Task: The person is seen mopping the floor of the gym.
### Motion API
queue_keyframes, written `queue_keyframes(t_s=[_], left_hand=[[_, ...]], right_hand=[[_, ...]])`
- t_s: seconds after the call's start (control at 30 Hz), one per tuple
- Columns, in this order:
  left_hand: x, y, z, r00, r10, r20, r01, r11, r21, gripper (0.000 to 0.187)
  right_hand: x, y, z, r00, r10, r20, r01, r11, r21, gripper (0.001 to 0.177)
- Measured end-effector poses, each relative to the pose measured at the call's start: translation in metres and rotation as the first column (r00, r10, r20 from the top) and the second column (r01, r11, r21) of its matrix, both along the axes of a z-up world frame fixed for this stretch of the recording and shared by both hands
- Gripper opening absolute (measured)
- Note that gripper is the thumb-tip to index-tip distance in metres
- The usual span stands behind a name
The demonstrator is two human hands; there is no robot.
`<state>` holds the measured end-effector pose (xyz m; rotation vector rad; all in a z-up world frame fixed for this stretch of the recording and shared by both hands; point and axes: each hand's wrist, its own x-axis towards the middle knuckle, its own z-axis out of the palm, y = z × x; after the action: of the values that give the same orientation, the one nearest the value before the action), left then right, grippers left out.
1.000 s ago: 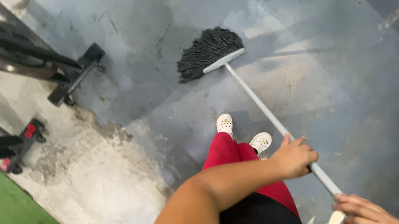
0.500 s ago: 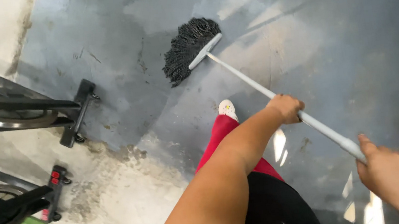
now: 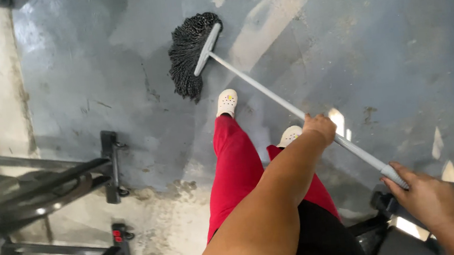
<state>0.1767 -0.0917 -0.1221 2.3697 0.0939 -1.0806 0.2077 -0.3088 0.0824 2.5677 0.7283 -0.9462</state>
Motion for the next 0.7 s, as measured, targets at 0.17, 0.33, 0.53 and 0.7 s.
queue_keyframes(t_s=[0.17,0.33,0.53,0.7], left_hand=[[-0.004,0.125,-0.015,0.998,0.049,0.031,-0.050,0.998,0.040,0.033],[-0.020,0.297,-0.028,0.925,0.326,0.193,-0.353,0.927,0.126,0.029],[-0.058,0.475,-0.011,0.753,0.581,0.310,-0.658,0.684,0.315,0.027],[-0.086,0.546,-0.031,0.692,0.609,0.388,-0.722,0.591,0.360,0.039]], right_hand=[[0.023,0.122,-0.020,0.989,0.145,0.036,-0.146,0.989,0.009,0.057],[0.052,0.306,-0.027,0.969,0.246,0.031,-0.248,0.949,0.194,0.042],[0.034,0.499,-0.051,0.950,0.312,0.000,-0.266,0.809,0.524,0.027],[0.017,0.590,-0.066,0.947,0.320,-0.032,-0.246,0.786,0.567,0.016]])
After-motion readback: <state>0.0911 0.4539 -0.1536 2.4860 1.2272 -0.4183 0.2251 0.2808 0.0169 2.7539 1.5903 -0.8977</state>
